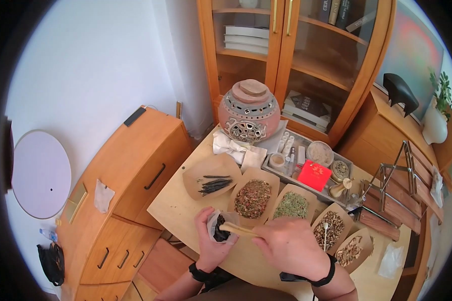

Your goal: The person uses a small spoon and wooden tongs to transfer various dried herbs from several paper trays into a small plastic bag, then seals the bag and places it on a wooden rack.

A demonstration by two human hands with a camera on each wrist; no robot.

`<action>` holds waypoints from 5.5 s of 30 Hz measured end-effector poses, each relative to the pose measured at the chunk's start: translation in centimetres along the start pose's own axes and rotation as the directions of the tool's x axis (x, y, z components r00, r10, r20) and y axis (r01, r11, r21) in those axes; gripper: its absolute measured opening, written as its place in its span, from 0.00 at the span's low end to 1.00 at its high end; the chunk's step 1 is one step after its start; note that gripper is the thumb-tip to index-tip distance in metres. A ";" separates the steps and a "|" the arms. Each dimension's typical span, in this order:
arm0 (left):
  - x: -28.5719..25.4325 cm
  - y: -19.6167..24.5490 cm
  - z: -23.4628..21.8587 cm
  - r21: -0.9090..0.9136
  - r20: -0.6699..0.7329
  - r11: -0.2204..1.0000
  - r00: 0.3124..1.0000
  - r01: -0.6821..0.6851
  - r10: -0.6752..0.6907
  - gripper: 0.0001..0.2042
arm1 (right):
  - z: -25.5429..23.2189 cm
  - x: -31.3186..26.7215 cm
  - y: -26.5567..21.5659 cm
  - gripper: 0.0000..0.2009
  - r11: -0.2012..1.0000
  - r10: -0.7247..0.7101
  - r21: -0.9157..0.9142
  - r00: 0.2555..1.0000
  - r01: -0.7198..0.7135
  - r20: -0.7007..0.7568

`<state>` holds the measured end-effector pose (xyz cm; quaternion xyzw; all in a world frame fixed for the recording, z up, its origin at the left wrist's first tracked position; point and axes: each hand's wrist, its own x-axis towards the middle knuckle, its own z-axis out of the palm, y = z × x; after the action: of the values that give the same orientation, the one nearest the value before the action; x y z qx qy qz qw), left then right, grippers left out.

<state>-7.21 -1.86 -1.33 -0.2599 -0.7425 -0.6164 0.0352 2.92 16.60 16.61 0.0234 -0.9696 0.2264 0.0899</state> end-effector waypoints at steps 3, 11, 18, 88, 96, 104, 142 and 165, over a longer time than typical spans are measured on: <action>0.2 0.2 -0.1 0.025 0.001 1.000 1.000 -0.008 0.008 0.46 | -0.4 0.1 -0.5 0.07 1.000 -0.021 0.016 1.000 0.021 -0.002; 0.2 0.7 -0.1 -0.023 -0.012 1.000 1.000 0.005 -0.006 0.44 | -2.4 -2.0 0.2 0.09 0.988 0.028 0.155 0.993 -0.009 -0.119; -0.2 0.5 0.0 -0.110 -0.020 0.994 1.000 0.009 -0.012 0.40 | -3.9 -9.2 2.3 0.14 0.947 0.259 0.283 0.889 -0.156 -0.378; -5.0 9.3 8.9 -0.390 0.919 0.677 0.309 0.624 0.245 0.24 | 8.8 -39.1 10.1 0.13 0.433 0.521 0.316 -0.051 -0.844 -0.852; -8.3 9.5 6.0 -0.285 0.942 0.693 0.326 0.662 0.077 0.19 | 3.8 -34.6 6.6 0.20 0.779 0.497 0.280 0.282 -0.561 -0.820; -8.8 8.1 6.8 -0.096 0.978 0.741 0.203 0.664 -0.056 0.17 | 5.6 -26.2 4.5 0.23 0.763 0.437 0.629 0.836 -0.147 -0.334; -7.3 6.6 6.8 -0.328 0.898 0.806 0.427 0.493 0.104 0.12 | 13.1 -26.2 4.5 0.14 0.647 0.535 0.759 0.755 -0.077 -0.379; -7.1 5.8 7.2 -0.503 0.804 0.821 0.494 0.270 0.331 0.06 | 12.6 -24.4 3.0 0.10 0.698 0.544 0.715 0.685 -0.048 -0.485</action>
<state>3.36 3.04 -0.48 -0.5450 -0.4308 -0.5904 -0.4109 24.53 13.77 -0.32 -0.1983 -0.7171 0.5534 0.3745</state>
